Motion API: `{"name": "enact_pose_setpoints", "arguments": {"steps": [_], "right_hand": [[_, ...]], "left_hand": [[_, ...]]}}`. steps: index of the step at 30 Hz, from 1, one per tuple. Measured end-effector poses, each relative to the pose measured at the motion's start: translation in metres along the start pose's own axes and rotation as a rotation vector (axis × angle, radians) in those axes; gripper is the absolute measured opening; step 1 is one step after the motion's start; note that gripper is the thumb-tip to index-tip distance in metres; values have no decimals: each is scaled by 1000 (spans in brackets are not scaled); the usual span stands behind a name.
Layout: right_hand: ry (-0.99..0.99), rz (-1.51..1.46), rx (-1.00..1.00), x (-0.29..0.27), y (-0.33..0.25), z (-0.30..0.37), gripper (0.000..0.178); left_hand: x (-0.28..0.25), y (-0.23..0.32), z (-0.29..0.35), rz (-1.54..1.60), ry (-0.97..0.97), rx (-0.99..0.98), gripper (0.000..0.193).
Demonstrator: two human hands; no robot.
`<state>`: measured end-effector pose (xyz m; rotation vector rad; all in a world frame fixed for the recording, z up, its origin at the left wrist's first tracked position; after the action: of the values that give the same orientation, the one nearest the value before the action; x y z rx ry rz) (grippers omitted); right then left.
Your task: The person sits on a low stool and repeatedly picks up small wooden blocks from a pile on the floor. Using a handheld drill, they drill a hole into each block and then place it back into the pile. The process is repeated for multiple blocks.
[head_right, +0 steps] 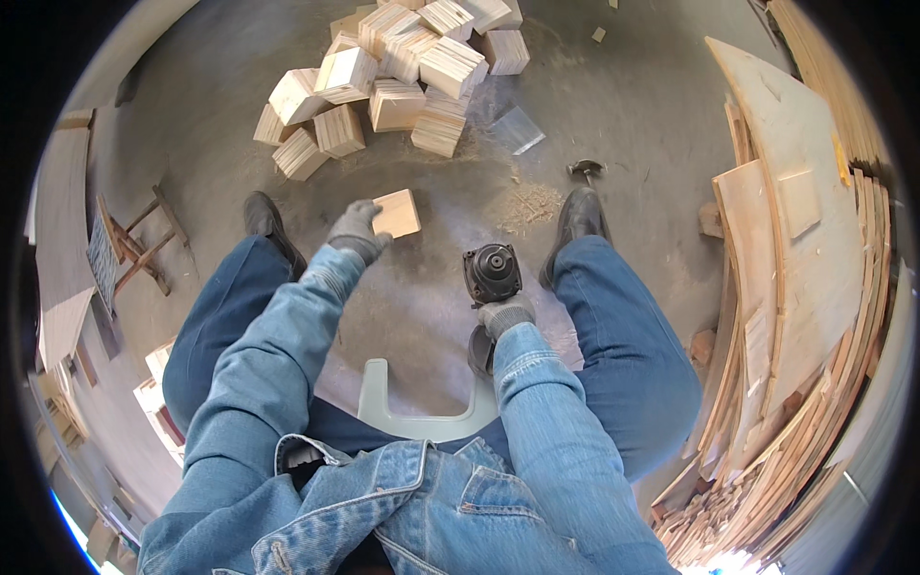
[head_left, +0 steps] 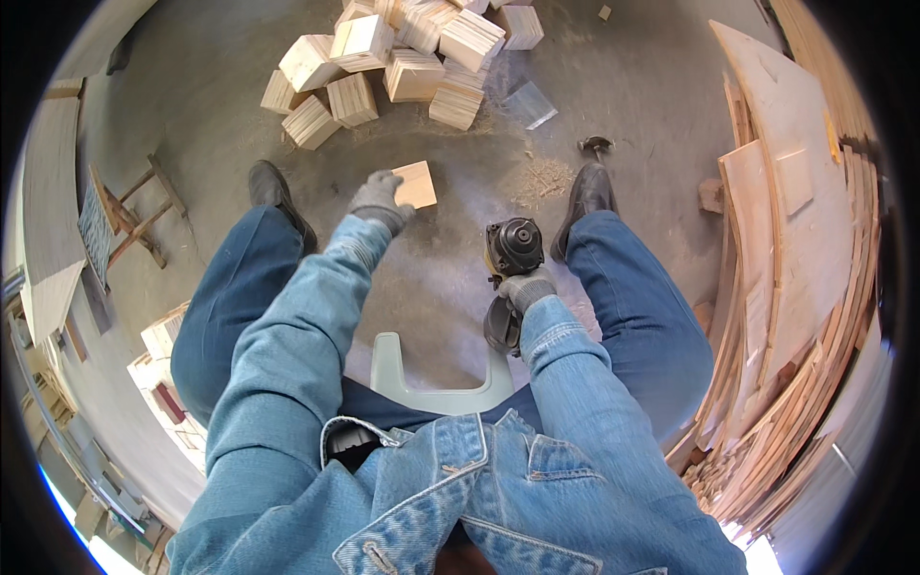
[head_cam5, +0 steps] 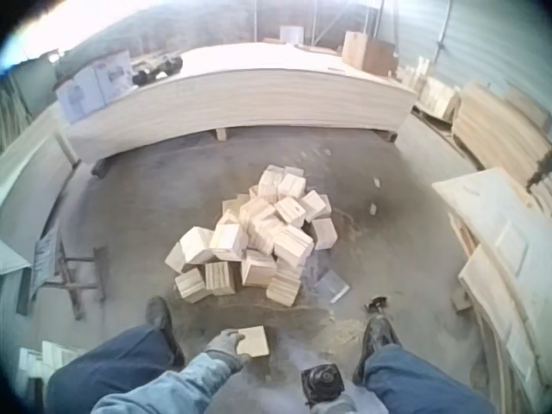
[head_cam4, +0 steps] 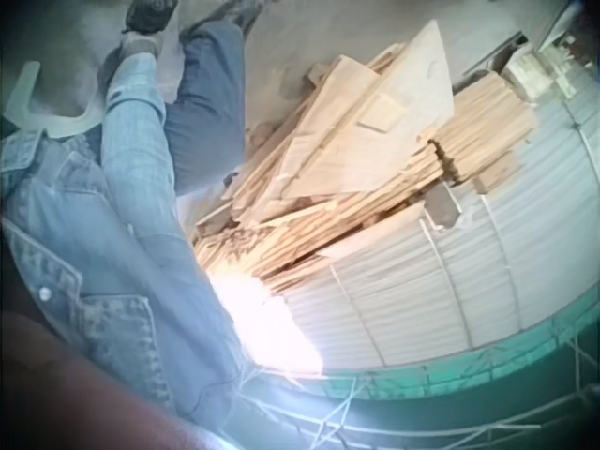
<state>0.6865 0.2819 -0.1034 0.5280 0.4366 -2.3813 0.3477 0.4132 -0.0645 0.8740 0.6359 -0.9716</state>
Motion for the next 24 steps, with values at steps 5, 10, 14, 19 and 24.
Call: {"name": "enact_pose_setpoints", "arguments": {"steps": [5,10,14,19,24], "right_hand": [[-41,-141,-104,-5,-33,30,11],[-41,-144,12,-4,-21,41,15],[87,78,-312,2,-47,49,19],[63,-23,-419,11,-68,59,16],[-30,-50,-397,9,-107,94,9]], "left_hand": [[-120,4,17,280,208,61,63],[-249,35,96,574,344,224,54],[-316,-3,191,887,634,402,44],[-317,-108,193,737,715,161,42],[-331,-95,193,715,723,220,45]]}}
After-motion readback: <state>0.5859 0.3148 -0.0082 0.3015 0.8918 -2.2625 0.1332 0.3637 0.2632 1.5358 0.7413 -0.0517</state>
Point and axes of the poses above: each hand's wrist, its own z-axis away from the middle knuckle, its own x-axis out of the palm, y = z × x, the point moved 8 cm from there along -z, towards the middle knuckle, and after that the axes turned 3 degrees about y, right-handed, at the moved point
